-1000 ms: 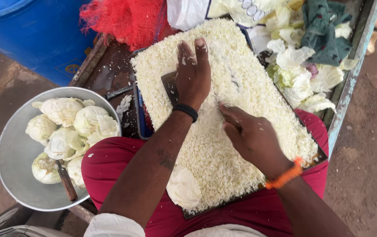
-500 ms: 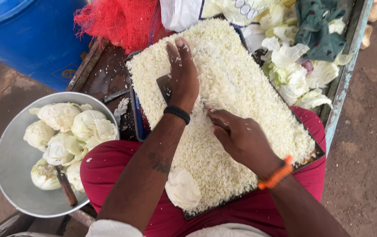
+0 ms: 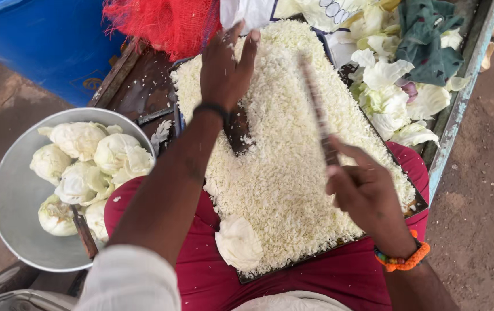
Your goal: The person uses a manual grater to shred a whole cabbage into a tray, then picks up another whole cabbage and begins peeling off the outer leaves by hand.
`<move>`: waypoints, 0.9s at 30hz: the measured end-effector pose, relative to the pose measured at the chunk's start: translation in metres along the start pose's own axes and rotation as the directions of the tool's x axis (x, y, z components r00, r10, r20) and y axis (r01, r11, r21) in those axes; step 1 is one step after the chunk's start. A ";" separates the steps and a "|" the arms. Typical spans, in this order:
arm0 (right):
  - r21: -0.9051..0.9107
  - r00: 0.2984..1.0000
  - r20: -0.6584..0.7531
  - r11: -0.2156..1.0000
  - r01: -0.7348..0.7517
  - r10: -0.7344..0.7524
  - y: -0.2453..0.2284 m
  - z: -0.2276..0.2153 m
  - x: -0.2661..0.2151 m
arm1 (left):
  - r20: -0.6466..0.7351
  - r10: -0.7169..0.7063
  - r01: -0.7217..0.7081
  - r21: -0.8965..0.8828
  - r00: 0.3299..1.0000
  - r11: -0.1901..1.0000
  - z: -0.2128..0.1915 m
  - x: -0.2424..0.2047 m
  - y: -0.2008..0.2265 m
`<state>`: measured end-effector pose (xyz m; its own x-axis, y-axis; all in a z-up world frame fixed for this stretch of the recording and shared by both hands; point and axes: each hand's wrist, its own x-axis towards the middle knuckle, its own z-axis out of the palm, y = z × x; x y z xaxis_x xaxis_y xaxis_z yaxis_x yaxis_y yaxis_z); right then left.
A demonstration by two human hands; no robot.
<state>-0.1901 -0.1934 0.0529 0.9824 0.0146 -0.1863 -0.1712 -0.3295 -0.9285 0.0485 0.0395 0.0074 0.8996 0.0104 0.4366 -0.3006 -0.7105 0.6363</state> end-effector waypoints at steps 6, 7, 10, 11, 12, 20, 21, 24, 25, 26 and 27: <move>0.246 0.985 -0.121 0.965 -0.091 0.123 0.019 0.009 0.010 | 0.518 -0.288 0.269 0.114 0.805 0.956 0.033 0.036 -0.024; 0.228 0.984 -0.126 0.969 -0.098 0.130 0.018 0.006 0.009 | 0.454 -0.151 0.140 0.056 0.878 0.988 0.036 0.031 -0.023; 0.118 0.995 -0.089 0.993 -0.025 0.035 0.013 0.014 0.017 | 0.349 -0.122 0.179 -0.137 0.929 0.974 0.027 -0.007 -0.012; 0.020 0.996 -0.039 0.996 0.085 -0.084 0.011 0.016 0.021 | 0.315 -0.232 0.327 -0.292 0.920 0.899 0.020 -0.019 -0.004; 0.016 0.997 -0.030 0.997 0.075 -0.074 0.009 0.011 0.016 | 0.320 -0.245 0.340 -0.291 0.915 0.894 0.014 -0.032 0.003; -0.536 0.914 0.009 0.770 0.346 -0.405 -0.016 0.014 0.022 | 0.196 -0.224 0.284 -0.374 0.955 0.883 0.007 -0.044 0.041; -0.537 0.913 0.006 0.768 0.348 -0.409 -0.020 0.013 0.017 | 0.194 -0.219 0.279 -0.377 0.956 0.883 0.008 -0.043 0.042; -0.440 0.819 0.020 0.730 0.522 -0.574 -0.027 0.017 0.011 | 0.179 -0.270 0.318 -0.346 0.946 0.883 0.016 -0.043 0.043; -0.474 0.893 0.031 0.780 0.409 -0.449 -0.030 0.023 0.024 | 0.176 -0.275 0.322 -0.358 0.945 0.877 0.018 -0.041 0.044; -0.510 0.948 0.045 0.809 0.293 -0.315 -0.032 0.027 0.031 | 0.169 -0.285 0.329 -0.371 0.943 0.868 0.019 -0.042 0.043; -0.514 0.947 0.051 0.805 0.296 -0.316 -0.034 0.023 0.023 | 0.165 -0.289 0.331 -0.375 0.943 0.866 0.021 -0.045 0.043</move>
<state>-0.1629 -0.1598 0.0729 0.9810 0.1659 0.1010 0.1918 -0.7459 -0.6378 0.0020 -0.0064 0.0022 0.9874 0.0995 0.1227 -0.0810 -0.3480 0.9340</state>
